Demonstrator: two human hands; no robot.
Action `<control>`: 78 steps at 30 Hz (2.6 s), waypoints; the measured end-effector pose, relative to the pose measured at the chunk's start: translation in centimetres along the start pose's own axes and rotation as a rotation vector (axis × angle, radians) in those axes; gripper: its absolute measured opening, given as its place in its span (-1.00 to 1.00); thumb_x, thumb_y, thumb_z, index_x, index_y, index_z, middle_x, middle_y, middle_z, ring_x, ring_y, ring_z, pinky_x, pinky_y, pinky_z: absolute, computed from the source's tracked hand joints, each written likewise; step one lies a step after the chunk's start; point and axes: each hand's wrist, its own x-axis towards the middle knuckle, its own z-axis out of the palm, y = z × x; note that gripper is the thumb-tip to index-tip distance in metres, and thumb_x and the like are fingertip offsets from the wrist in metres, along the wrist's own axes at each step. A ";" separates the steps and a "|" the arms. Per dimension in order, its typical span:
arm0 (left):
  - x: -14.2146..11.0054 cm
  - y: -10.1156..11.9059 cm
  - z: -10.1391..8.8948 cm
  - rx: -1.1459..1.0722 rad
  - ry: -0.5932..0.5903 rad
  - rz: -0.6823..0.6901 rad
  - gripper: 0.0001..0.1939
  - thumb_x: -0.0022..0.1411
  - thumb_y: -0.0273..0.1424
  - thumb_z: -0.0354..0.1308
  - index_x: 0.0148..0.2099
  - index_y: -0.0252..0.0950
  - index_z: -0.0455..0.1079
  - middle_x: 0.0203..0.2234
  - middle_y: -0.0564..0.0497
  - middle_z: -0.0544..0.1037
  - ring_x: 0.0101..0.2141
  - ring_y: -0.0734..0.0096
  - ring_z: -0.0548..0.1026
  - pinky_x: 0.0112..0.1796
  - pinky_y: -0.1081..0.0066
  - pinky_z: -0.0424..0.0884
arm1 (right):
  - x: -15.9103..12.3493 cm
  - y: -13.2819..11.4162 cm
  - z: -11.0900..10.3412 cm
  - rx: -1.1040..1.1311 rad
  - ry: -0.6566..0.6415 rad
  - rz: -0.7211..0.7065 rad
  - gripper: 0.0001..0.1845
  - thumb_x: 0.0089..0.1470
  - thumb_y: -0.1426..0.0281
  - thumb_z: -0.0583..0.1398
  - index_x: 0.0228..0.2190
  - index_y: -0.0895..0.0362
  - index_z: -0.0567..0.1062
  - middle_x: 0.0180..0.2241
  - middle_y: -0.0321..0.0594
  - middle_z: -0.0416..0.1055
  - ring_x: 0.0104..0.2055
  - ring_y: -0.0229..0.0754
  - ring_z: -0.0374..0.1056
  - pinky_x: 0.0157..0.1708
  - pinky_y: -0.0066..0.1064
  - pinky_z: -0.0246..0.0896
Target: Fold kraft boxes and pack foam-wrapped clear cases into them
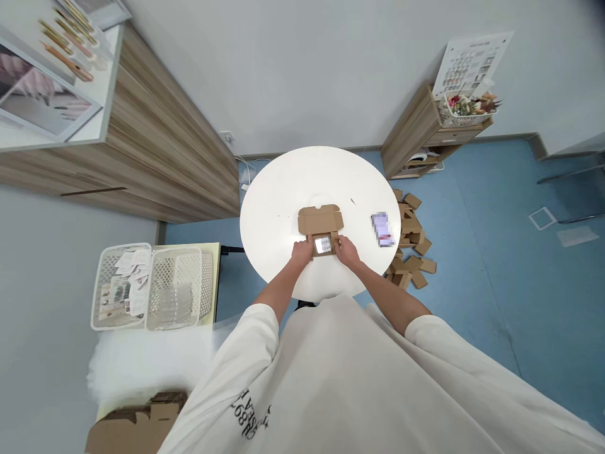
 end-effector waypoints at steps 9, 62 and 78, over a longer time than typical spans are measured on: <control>-0.2 0.0 -0.2 0.018 0.001 0.015 0.19 0.13 -0.35 0.42 0.50 -0.35 -0.38 0.00 -0.32 0.55 0.02 -0.02 0.52 -0.01 0.20 0.26 | 1.4 0.9 -0.1 -0.288 -0.164 -0.048 -0.73 0.31 0.51 0.03 0.00 0.13 0.38 -0.09 -0.03 0.43 -0.18 -0.06 0.40 -0.28 -0.36 0.17; 3.0 -5.6 -4.5 -0.091 0.030 -0.201 0.15 0.17 -0.25 0.37 0.49 -0.46 -0.35 0.00 -0.36 0.55 0.05 -0.04 0.51 0.02 0.18 0.24 | 3.6 -7.7 1.5 -0.338 0.071 -0.048 -0.46 0.11 0.11 0.21 0.01 0.15 0.27 -0.02 0.06 0.30 -0.06 0.06 0.27 -0.09 -0.23 0.17; -4.7 -6.5 -1.3 -0.186 0.241 -0.142 0.00 0.43 -0.18 0.07 0.50 -0.30 -0.64 0.00 -0.25 0.51 0.00 0.02 0.50 0.01 0.22 0.23 | -0.1 -6.0 5.7 -0.384 -0.129 0.170 -0.43 0.21 0.01 0.17 0.05 0.14 0.29 0.08 0.10 0.23 0.00 0.08 0.32 -0.12 -0.23 0.25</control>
